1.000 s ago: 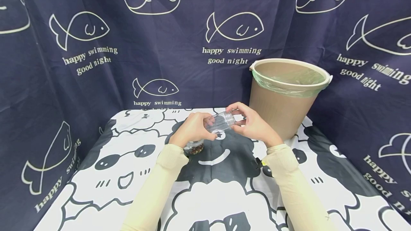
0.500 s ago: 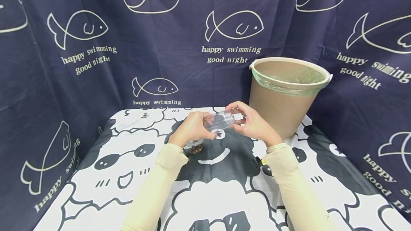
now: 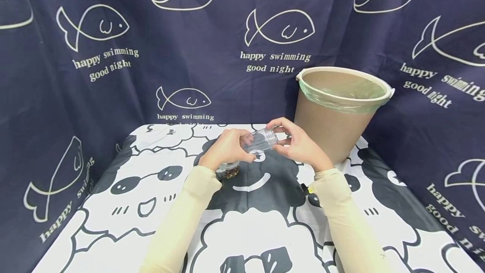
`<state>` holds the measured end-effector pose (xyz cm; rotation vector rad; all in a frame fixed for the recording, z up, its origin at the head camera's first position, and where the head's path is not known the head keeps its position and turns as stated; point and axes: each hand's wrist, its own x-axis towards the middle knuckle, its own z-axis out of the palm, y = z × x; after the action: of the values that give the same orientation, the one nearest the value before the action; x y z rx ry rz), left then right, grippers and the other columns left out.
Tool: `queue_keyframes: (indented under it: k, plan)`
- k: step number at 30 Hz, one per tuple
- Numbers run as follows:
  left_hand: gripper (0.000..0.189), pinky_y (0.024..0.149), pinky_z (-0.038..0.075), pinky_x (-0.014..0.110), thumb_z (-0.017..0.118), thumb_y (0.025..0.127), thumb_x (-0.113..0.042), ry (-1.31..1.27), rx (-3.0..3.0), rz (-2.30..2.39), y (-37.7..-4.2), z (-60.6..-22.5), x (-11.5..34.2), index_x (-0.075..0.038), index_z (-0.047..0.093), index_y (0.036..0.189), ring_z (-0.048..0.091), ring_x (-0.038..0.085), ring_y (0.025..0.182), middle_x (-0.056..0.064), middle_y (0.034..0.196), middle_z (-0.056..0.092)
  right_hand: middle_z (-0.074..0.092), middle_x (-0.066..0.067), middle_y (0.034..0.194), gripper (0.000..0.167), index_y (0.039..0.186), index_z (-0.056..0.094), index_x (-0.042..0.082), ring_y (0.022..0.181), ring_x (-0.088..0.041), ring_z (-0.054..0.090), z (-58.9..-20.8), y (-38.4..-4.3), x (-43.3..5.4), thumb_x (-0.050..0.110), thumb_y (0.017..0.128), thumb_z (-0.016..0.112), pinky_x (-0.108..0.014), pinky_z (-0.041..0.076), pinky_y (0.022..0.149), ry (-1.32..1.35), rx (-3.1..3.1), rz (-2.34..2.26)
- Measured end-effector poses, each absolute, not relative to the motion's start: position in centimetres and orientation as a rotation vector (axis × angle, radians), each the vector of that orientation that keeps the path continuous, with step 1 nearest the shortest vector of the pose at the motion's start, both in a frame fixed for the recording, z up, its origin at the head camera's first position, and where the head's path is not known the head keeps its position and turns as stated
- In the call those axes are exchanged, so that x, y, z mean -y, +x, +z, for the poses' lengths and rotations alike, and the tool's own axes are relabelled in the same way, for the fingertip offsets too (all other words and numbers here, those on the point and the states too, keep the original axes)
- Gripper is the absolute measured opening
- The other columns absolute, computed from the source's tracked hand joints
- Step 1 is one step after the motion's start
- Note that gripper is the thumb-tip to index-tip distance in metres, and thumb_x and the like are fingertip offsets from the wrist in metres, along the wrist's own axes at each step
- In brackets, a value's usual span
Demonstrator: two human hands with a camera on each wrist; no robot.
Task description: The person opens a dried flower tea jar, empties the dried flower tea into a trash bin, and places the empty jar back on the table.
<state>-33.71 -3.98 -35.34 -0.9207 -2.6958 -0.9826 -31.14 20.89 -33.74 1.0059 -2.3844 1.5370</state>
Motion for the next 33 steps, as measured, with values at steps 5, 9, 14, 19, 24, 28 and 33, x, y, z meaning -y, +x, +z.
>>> queue_keyframes:
  k: [5,9,14,19,24,28,33]
  plan:
    - [0.049,0.08,0.056,0.027,0.092,0.065,-0.026,-0.928,2.698,-0.979,-33.94,-34.88,4.22,-0.011,0.076,0.109,0.069,0.008,0.082,-0.003,0.093,0.076,0.062,-0.016,0.136,0.046,0.137,0.056,0.008,0.116,-0.037,0.066,-33.42,-31.36,-21.05,0.004,0.094,0.071,-0.031,0.06,0.087,0.933,2.444,1.458]
    - [0.05,0.08,0.057,0.028,0.093,0.065,-0.026,-0.914,2.68,-0.979,-33.83,-34.84,4.14,-0.011,0.076,0.11,0.069,0.01,0.083,-0.003,0.093,0.076,0.066,-0.015,0.131,0.041,0.14,0.056,0.016,0.093,-0.03,0.074,-33.38,-31.35,-20.94,0.026,0.102,0.066,-0.038,0.062,0.079,0.75,2.553,1.377]
    - [0.052,0.079,0.057,0.027,0.093,0.065,-0.028,-0.913,2.697,-0.959,-33.75,-35.06,4.03,-0.011,0.076,0.11,0.069,0.009,0.082,-0.003,0.093,0.076,0.069,-0.013,0.115,0.039,0.137,0.058,0.017,0.068,-0.027,0.072,-33.59,-31.16,-20.82,0.038,0.104,0.06,-0.043,0.06,0.072,0.63,2.632,1.361]
    - [0.05,0.078,0.056,0.027,0.092,0.064,-0.027,-0.926,2.68,-0.958,-33.79,-35.29,3.93,-0.012,0.076,0.109,0.068,0.008,0.081,-0.004,0.092,0.076,0.071,-0.009,0.095,0.037,0.131,0.061,0.022,0.06,-0.027,0.07,-33.68,-30.93,-20.67,0.046,0.103,0.06,-0.041,0.057,0.068,0.585,2.649,1.342]
    - [0.048,0.077,0.056,0.027,0.092,0.064,-0.027,-0.926,2.676,-0.953,-33.72,-35.26,3.95,-0.013,0.076,0.107,0.068,0.009,0.08,-0.005,0.091,0.075,0.071,-0.01,0.106,0.038,0.131,0.061,0.019,0.06,-0.026,0.071,-33.76,-30.89,-20.6,0.044,0.102,0.063,-0.036,0.057,0.066,0.578,2.654,1.354]
    - [0.048,0.078,0.056,0.027,0.093,0.064,-0.026,-0.915,2.688,-0.945,-33.71,-35.3,4.0,-0.013,0.076,0.107,0.068,0.008,0.081,-0.005,0.091,0.075,0.071,-0.011,0.109,0.038,0.132,0.06,0.019,0.062,-0.024,0.072,-33.86,-30.97,-20.58,0.04,0.101,0.064,-0.038,0.058,0.068,0.589,2.66,1.364]
    - [0.048,0.078,0.056,0.027,0.093,0.064,-0.026,-0.919,2.683,-0.962,-33.83,-35.34,4.02,-0.013,0.076,0.108,0.068,0.008,0.081,-0.005,0.091,0.075,0.07,-0.012,0.112,0.037,0.132,0.06,0.019,0.066,-0.028,0.073,-33.75,-30.98,-20.59,0.038,0.1,0.066,-0.044,0.059,0.07,0.607,2.644,1.377]
